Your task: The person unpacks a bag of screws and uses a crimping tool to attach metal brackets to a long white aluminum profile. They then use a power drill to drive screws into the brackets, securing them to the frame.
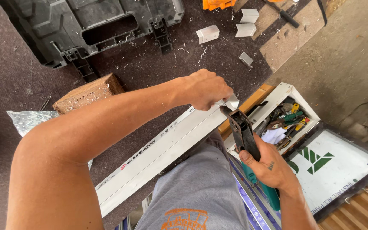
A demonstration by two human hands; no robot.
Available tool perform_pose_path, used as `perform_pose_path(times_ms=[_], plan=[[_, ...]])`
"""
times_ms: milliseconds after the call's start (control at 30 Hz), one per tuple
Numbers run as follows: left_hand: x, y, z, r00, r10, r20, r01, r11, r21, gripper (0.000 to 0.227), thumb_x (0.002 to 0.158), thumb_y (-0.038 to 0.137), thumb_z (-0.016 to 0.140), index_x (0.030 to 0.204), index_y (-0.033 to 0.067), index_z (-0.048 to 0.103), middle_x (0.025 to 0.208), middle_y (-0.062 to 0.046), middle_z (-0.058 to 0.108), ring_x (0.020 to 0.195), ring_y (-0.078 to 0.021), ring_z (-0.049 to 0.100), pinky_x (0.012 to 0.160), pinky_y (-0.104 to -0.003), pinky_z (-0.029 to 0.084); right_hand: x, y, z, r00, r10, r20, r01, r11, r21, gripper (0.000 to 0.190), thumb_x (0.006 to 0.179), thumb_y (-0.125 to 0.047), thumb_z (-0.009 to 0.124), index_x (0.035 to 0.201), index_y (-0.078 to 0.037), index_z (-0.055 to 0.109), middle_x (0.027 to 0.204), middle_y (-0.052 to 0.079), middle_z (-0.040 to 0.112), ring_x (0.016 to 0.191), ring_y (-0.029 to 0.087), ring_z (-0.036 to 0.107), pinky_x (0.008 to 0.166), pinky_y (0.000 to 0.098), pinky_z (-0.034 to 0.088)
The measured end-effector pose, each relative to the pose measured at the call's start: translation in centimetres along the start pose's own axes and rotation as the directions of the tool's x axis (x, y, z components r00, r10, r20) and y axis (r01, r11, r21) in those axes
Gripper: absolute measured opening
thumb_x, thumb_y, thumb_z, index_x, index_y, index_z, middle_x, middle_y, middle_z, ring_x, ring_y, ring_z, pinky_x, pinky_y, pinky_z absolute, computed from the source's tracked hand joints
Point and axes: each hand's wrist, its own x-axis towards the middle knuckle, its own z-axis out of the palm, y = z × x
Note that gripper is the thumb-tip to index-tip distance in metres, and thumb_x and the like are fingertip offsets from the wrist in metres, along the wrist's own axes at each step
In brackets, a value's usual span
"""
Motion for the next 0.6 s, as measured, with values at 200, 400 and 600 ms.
perform_pose_path(times_ms=[200, 400, 600], plan=[[-0.3, -0.1, 0.4, 0.999, 0.014, -0.04, -0.016, 0.999, -0.042, 0.041, 0.071, 0.008, 0.081, 0.109, 0.0134, 0.068, 0.092, -0.009, 0.074, 0.09, -0.0312, 0.073, 0.072, -0.044, 0.058, 0.1, -1.9, 0.6, 0.999, 0.022, -0.024, -0.024, 0.995, -0.099, 0.066, 0.084, -0.067, 0.058, 0.11, -0.007, 0.064, 0.081, 0.013, 0.074, 0.08, 0.028, 0.075, 0.074, 0.0431, 0.057], [0.0, -0.6, 0.7, 0.997, 0.049, -0.064, -0.052, 0.998, -0.047, 0.037, 0.072, 0.008, 0.081, 0.107, 0.0126, 0.068, 0.09, -0.01, 0.074, 0.089, -0.0333, 0.073, 0.071, -0.047, 0.057, 1.5, -2.6, -0.5, 0.993, 0.112, 0.03, -0.104, 0.974, -0.199, 0.062, 0.083, -0.061, 0.06, 0.116, -0.008, 0.06, 0.076, 0.016, 0.073, 0.074, 0.031, 0.074, 0.071, 0.0455, 0.056], [-0.5, -0.9, 0.7, 0.998, 0.031, -0.062, -0.037, 0.995, -0.092, 0.042, 0.07, 0.009, 0.082, 0.109, 0.0135, 0.068, 0.091, -0.008, 0.074, 0.089, -0.0316, 0.072, 0.07, -0.046, 0.057, 0.9, 1.3, 1.3, 0.995, -0.061, 0.081, 0.056, 0.996, 0.067, 0.101, 0.076, -0.071, 0.068, 0.143, -0.001, 0.042, 0.122, 0.021, 0.064, 0.116, 0.034, 0.062, 0.099, 0.0458, 0.048]])
